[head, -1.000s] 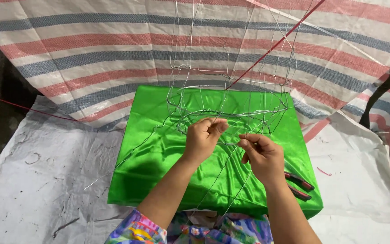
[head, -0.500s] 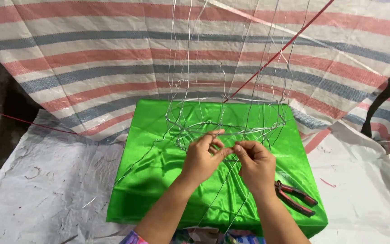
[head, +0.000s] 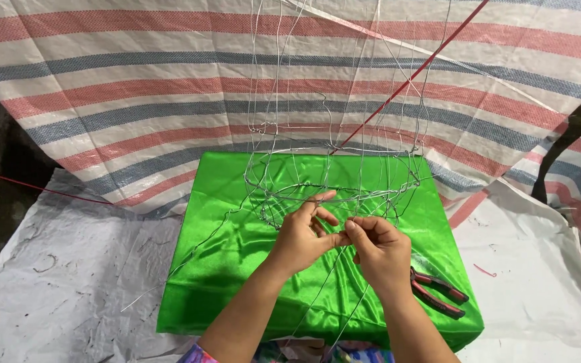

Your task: Fabricating a wire structure by weaving and securing thin wires onto a circular frame using pliers.

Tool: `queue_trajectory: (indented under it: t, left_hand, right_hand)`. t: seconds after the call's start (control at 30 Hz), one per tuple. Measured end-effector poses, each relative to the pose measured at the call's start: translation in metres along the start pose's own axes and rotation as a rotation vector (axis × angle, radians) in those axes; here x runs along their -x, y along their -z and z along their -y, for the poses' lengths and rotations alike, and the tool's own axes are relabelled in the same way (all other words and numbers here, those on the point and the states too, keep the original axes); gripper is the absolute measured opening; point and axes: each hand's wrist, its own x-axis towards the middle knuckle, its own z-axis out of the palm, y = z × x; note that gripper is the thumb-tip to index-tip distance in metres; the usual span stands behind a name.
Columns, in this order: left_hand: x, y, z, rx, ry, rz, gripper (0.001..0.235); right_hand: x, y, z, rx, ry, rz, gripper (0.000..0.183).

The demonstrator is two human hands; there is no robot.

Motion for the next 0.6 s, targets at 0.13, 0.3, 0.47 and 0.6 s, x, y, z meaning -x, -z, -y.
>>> queue_trajectory:
  t: [0.13,0.3,0.47,0.6]
  left_hand:
    - [0.0,-0.001,0.002,0.002,0.028,0.012,0.079]
    - [-0.002,0.0,0.0,-0.008,0.03,0.019,0.08]
    - [0.0,0.003,-0.019,-0.056,0.035,0.052,0.079]
    - [-0.001,0.003,-0.017,-0.082,0.037,0.053,0.078]
  right_hand:
    - [0.001,0.001,-0.002,-0.01,0.002,0.003,0.012]
    - [-0.001,-0.001,-0.004,-0.042,0.013,-0.011,0.013]
    - [0.004,0.0,0.01,-0.055,-0.061,0.038,0.012]
    - [0.004,-0.002,0.011,-0.071,-0.08,0.022,0.012]
